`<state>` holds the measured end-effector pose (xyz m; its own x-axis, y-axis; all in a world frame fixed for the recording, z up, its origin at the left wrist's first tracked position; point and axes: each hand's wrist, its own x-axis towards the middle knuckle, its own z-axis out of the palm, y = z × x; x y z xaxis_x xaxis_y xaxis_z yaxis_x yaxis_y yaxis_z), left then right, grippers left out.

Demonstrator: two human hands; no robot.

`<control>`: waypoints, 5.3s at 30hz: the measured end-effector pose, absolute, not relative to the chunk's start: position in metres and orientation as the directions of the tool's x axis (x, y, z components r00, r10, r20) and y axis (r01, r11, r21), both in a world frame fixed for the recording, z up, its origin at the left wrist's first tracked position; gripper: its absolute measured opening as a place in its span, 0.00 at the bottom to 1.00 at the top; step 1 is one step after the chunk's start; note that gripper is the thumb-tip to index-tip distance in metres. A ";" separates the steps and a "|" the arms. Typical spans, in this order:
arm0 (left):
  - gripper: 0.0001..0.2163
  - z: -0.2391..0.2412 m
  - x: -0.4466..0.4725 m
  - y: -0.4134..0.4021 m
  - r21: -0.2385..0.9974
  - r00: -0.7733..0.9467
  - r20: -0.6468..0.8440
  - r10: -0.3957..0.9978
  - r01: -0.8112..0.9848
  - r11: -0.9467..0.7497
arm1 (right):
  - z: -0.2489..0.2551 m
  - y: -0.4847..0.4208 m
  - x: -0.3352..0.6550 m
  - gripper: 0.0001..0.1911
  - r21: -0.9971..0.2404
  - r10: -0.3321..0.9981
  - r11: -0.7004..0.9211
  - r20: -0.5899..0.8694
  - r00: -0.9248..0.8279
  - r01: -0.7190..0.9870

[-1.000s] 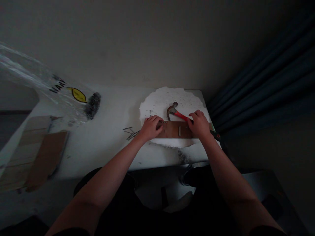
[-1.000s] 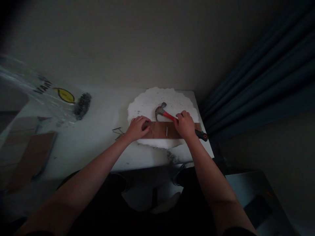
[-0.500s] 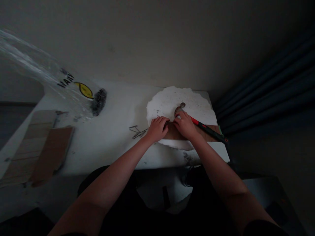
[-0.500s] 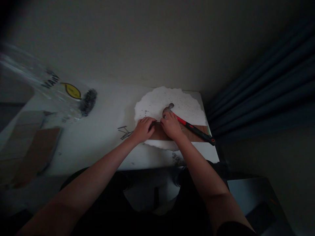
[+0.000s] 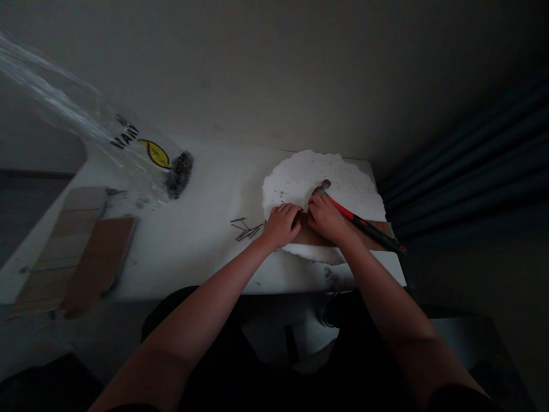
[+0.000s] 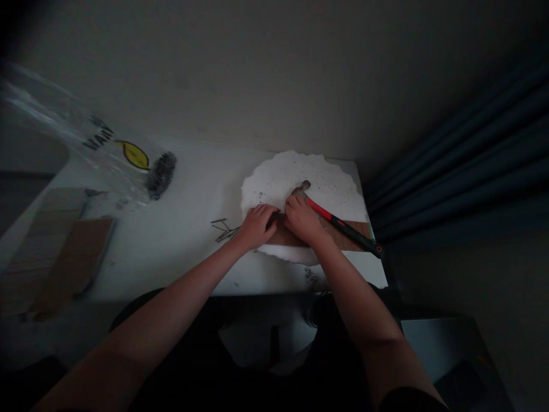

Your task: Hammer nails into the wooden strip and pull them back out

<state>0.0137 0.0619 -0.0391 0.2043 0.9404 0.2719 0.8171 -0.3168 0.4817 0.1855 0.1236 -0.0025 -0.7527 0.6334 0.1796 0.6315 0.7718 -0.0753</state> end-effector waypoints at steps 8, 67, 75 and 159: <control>0.15 -0.039 0.014 0.062 0.482 0.199 0.270 0.942 0.819 -0.311 | 0.000 0.124 0.188 0.07 -0.069 0.624 0.778 0.193 -0.757 0.624; 0.15 -0.039 0.016 0.062 0.484 0.203 0.258 0.945 0.819 -0.308 | 0.025 0.126 0.202 0.12 -0.265 0.644 0.765 0.356 -0.678 0.587; 0.16 -0.029 0.016 0.058 0.575 0.112 0.385 0.916 0.747 -0.333 | 0.024 0.121 0.205 0.07 -0.410 0.657 0.752 0.397 -0.641 0.516; 0.12 -0.039 -0.002 0.071 0.395 0.024 0.246 0.969 0.910 -0.123 | -0.029 0.128 0.170 0.11 -0.198 0.717 0.696 0.245 -0.653 0.690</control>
